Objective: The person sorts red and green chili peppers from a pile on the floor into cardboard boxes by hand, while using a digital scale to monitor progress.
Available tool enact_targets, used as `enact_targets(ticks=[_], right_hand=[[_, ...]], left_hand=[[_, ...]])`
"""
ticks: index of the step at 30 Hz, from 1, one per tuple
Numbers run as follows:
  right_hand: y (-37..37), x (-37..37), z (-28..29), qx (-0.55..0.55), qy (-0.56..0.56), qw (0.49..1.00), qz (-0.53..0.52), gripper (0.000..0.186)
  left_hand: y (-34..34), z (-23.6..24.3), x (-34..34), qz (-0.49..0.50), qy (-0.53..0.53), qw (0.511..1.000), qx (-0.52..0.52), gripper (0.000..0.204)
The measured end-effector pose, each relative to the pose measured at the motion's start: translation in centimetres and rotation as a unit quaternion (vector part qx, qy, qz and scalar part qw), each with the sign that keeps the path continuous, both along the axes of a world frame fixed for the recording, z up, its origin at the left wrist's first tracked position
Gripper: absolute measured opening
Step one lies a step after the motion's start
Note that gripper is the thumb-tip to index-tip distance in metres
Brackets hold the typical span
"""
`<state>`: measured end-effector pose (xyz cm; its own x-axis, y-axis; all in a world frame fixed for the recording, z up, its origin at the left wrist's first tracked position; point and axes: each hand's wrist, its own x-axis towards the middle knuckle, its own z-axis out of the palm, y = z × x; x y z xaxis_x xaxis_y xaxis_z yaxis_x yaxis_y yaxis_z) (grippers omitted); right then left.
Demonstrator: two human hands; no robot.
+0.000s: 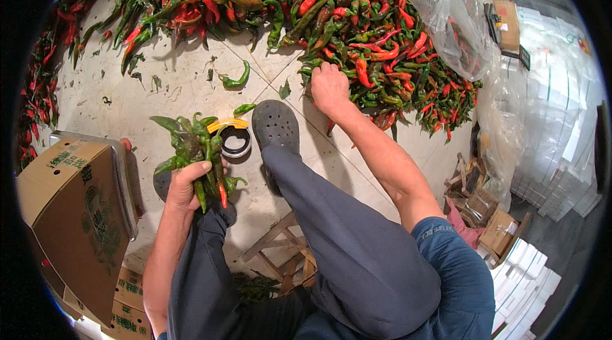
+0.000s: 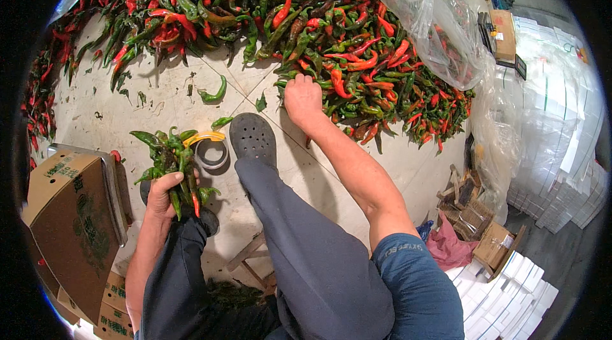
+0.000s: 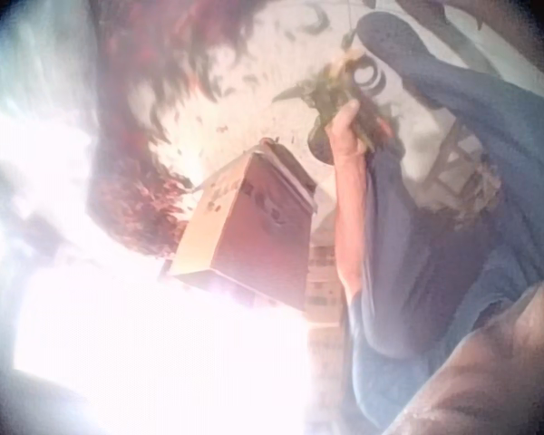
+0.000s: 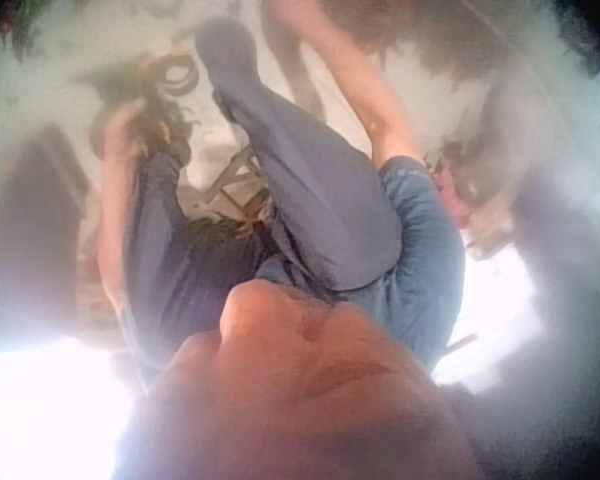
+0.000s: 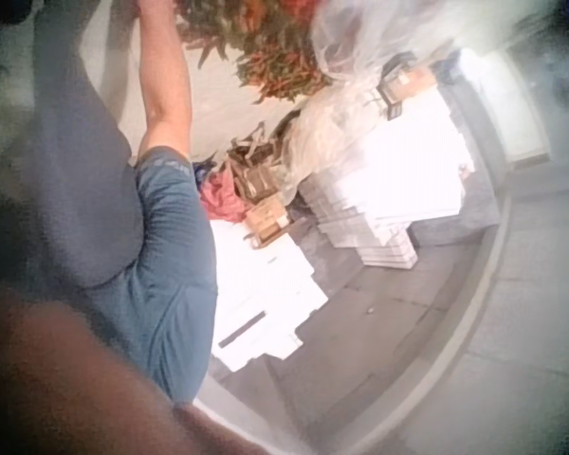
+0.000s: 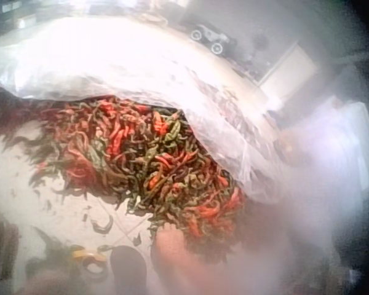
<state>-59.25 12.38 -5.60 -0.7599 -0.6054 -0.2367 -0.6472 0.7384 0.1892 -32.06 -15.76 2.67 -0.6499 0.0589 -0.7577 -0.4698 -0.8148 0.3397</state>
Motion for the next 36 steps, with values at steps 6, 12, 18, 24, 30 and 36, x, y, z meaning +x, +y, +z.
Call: enact_targets(ticks=[6, 12, 18, 24, 30, 36], right_hand=[[-0.2, -0.4, 1.7, -0.08, -0.029, 0.996, -0.039, 0.018], [0.9, -5.0, 7.7, -0.5, -0.281, 0.787, -0.228, 0.024], [0.3, -6.8, 9.6, -0.63, -0.524, 0.478, -0.315, 0.03], [-1.4, -6.5, 7.8, -0.617, -0.535, 0.465, -0.343, 0.028], [-5.6, -9.1, 3.9, -0.338, -0.182, 0.882, -0.274, 0.046], [-9.2, -8.5, 0.9, -0.286, -0.066, 0.891, -0.347, 0.045]], left_hand=[[0.1, 0.5, -0.3, -0.025, 0.009, 1.0, -0.002, 0.045], [0.4, -0.1, 0.6, -0.008, -0.006, 1.0, -0.013, 0.045], [0.2, 0.2, 0.5, -0.005, -0.009, 1.0, -0.003, 0.045], [0.2, 0.5, 0.9, -0.008, -0.022, 1.0, -0.009, 0.044], [0.3, 0.7, 0.8, -0.021, -0.034, 0.999, -0.003, 0.045], [0.1, 0.5, 0.7, -0.025, -0.029, 0.999, 0.002, 0.046]])
